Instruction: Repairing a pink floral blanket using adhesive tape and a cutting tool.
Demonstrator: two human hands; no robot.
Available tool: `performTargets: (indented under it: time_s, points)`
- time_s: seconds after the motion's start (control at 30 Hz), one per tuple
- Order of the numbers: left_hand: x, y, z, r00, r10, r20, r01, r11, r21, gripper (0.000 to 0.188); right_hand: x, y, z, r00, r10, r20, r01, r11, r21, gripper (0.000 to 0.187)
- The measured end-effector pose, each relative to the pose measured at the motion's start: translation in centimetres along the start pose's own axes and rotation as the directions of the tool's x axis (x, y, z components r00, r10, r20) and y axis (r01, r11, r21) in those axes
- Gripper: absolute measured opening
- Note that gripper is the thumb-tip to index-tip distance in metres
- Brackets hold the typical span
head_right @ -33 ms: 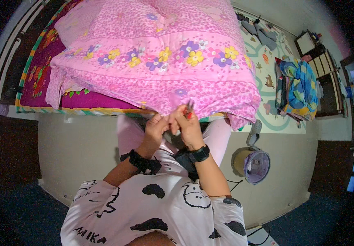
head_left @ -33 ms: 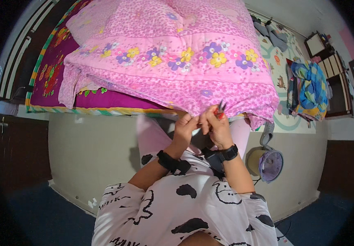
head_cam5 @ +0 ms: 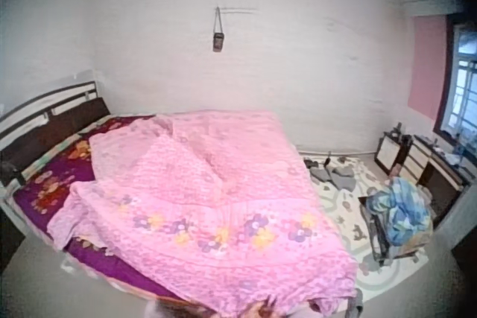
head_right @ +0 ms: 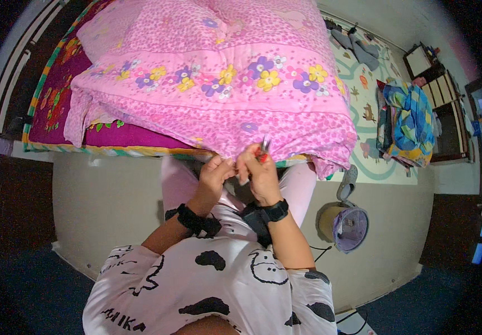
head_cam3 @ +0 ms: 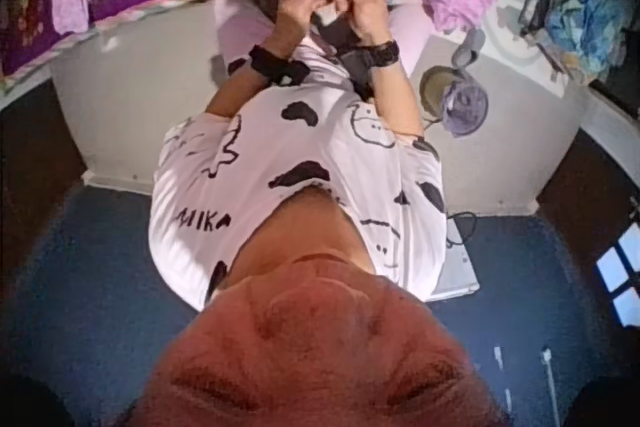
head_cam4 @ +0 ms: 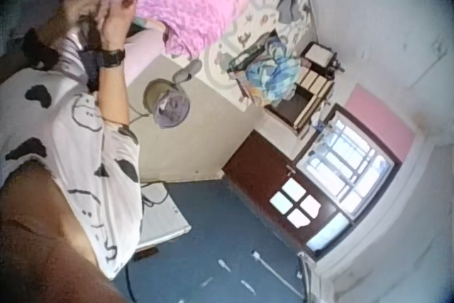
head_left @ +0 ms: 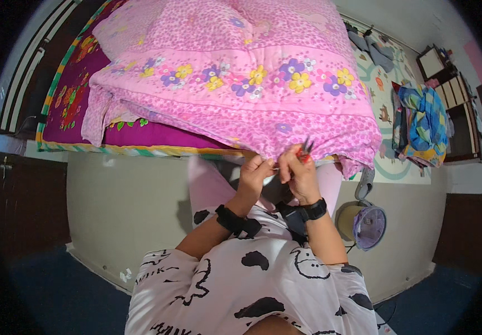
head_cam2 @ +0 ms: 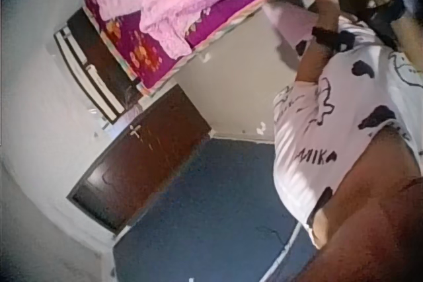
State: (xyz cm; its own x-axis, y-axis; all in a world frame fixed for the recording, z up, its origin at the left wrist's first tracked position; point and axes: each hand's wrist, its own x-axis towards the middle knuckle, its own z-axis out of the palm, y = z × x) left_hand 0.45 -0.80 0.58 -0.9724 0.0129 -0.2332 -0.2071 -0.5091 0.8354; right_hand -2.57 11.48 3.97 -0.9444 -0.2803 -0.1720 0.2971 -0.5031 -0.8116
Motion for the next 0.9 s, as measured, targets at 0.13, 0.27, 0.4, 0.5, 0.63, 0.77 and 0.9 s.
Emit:
performTargets:
  time_s: [0.13,0.27,0.4,0.5,0.63,0.77,0.9]
  points:
    - [0.1,0.0,-0.1,0.998,-0.036,-0.056,0.036,0.999,-0.005,0.016,-1.1,-1.2,-1.0,0.998,0.003,-0.058,0.001,0.997,0.073,0.011]
    - [0.3,-0.6,-0.8,0.993,-0.1,-0.069,0.095,0.993,-0.068,0.017,-1.0,-0.8,-0.9,0.998,0.033,-0.049,-0.03,0.997,0.066,0.009]
    - [1.1,0.2,-2.7,0.982,-0.089,-0.164,0.061,0.984,-0.168,0.022,-1.3,-0.9,-1.2,0.995,0.088,-0.04,-0.087,0.996,0.011,0.011]
    - [2.4,1.9,-4.7,0.961,-0.104,-0.258,0.07,0.988,-0.137,0.026,-1.7,-0.4,-1.5,0.995,0.096,-0.032,-0.099,0.991,-0.087,0.015]
    - [4.5,1.6,-7.5,0.932,-0.044,-0.359,0.016,0.997,-0.079,0.022,-2.2,0.1,-2.5,0.994,0.084,-0.075,-0.086,0.996,-0.021,0.012]
    - [3.9,1.5,-7.7,0.952,-0.077,-0.296,0.021,0.982,-0.188,0.021,-2.2,-0.9,-3.3,0.99,0.006,-0.141,0.0,0.999,0.044,0.009]
    - [3.1,2.0,-7.5,0.956,-0.056,-0.289,-0.02,0.968,-0.252,0.021,-2.3,-1.5,-4.6,0.985,-0.047,-0.164,0.049,0.999,0.012,0.008]
